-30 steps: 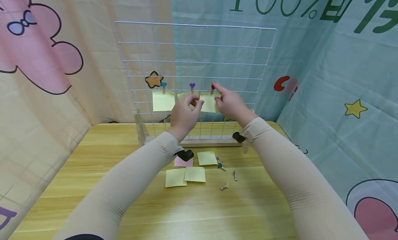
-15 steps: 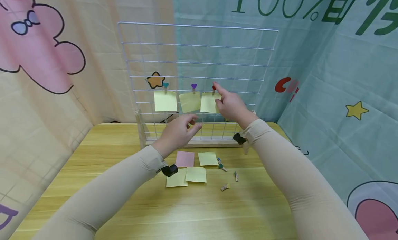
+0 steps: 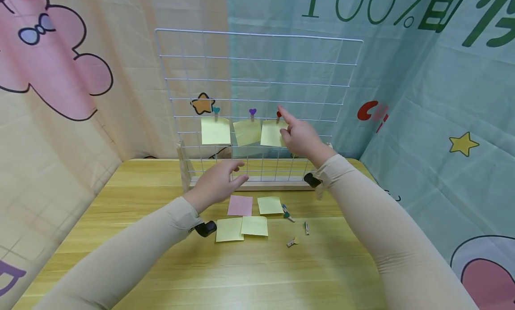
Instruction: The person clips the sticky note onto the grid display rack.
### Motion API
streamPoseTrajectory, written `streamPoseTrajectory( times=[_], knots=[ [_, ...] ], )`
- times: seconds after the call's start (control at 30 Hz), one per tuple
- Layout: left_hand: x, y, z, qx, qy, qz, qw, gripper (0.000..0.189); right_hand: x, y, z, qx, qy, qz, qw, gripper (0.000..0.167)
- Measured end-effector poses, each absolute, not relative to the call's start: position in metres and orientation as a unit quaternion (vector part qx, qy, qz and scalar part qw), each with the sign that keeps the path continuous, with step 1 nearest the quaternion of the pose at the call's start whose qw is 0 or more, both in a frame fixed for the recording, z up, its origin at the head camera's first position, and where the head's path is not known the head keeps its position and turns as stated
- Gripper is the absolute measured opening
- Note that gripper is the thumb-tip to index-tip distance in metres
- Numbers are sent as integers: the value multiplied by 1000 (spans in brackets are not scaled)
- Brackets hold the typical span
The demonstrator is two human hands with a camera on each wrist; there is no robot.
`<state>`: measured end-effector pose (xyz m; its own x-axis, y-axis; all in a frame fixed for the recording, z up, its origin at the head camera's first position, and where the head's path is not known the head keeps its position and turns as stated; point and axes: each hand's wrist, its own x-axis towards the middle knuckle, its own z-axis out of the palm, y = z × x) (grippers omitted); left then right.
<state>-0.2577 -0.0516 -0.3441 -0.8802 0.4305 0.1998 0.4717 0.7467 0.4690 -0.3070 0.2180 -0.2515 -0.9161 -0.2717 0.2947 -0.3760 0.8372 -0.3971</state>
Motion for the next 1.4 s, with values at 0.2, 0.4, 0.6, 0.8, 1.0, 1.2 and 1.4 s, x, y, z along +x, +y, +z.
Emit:
streamPoseTrajectory(
  times=[0.2,0.4,0.6,0.8,1.0,1.2,1.4],
  knots=[
    [-255,-61,-350,-240,-938,-249,17,61,-305,219,-252,176,-947,243,114,72],
    [-255,-67,-356,-240,-942,-236,8,61,-301,222,-254,184,-944,249,115,73],
    [-254,-74,-362,-239,-943,-230,-2,60,-293,226,-258,195,-938,261,116,76],
    [-253,-81,-367,-235,-947,-218,-11,61,-281,234,-266,205,-934,269,118,75],
    [-251,-86,-372,-231,-950,-211,-17,62,-270,245,-277,228,-930,254,136,69],
    [-249,-89,-378,-224,-953,-202,-26,65,-265,253,-290,232,-933,227,153,61],
    [-249,-92,-385,-221,-958,-179,-26,71,-259,259,-305,240,-939,201,142,59]
  ],
)
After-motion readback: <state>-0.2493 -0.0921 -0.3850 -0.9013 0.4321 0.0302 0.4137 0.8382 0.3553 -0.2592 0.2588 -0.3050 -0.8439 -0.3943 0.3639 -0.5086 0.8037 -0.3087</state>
